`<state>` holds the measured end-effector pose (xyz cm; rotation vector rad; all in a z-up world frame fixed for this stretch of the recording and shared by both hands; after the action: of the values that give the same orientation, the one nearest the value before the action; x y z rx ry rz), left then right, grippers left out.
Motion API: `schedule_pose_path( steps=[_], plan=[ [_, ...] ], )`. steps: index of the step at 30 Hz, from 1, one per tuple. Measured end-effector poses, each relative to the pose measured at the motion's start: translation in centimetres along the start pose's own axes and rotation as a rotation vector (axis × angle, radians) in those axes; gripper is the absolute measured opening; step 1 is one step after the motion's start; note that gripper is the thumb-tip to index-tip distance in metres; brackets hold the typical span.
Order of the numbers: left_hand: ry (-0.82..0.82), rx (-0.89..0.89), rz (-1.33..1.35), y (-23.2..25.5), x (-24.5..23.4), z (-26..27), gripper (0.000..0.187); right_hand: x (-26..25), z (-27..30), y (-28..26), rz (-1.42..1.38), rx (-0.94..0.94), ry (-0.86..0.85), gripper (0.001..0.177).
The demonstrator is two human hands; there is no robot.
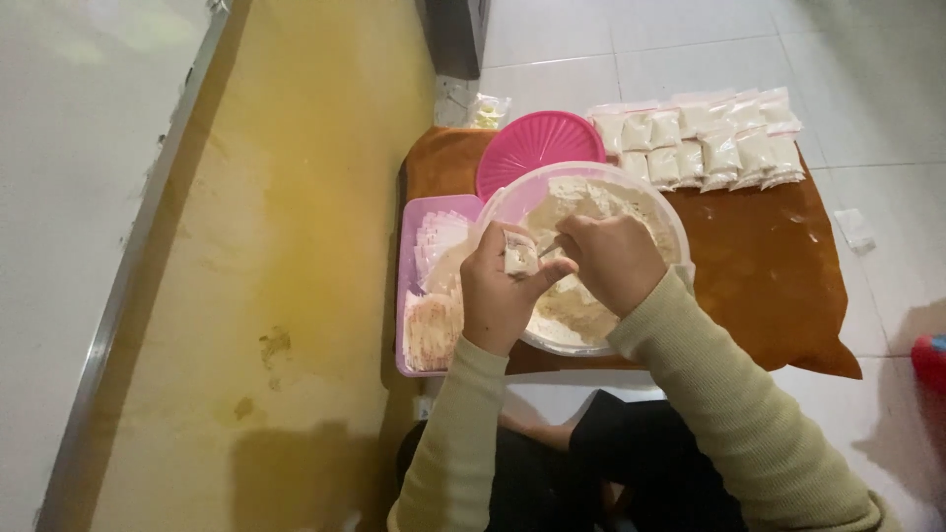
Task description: Packaging white food powder into small plastic bags using a spoon.
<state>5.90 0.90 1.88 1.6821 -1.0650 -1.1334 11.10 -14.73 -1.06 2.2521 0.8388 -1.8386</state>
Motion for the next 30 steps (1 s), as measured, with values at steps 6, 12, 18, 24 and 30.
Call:
schedule_pose_path(
  steps=[6,12,18,24,30],
  plan=[
    [-0.003,-0.010,0.008,0.4,0.0,0.0,0.049,-0.3,0.0,-0.6,-0.165,0.023,-0.109,0.010],
    [0.004,0.027,0.002,0.5,0.0,0.0,0.050,-0.7,0.0,-0.6,-0.152,-0.009,-0.086,0.011],
    [0.015,0.054,0.009,0.8,0.1,0.2,0.049,-2.0,-0.1,-2.4,-0.221,-0.076,-0.114,0.015],
    [0.015,0.069,0.002,0.5,0.3,0.2,0.049,-1.7,0.2,-1.3,-0.266,-0.036,-0.064,0.010],
    [0.018,0.053,0.012,0.2,0.4,0.1,0.050,-2.5,0.5,-0.3,-0.241,0.071,0.046,0.013]
  ],
)
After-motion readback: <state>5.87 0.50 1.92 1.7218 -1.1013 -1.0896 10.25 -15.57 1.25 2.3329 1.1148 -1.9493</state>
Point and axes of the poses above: each hand's wrist, its own z-axis away from the middle knuckle, its own x-axis out of the palm, y = z × x, the point moved 6 cm from there along -z, towards the middle knuckle, and after that the axes turned 8 degrees about -x, right-handed, at the moved point
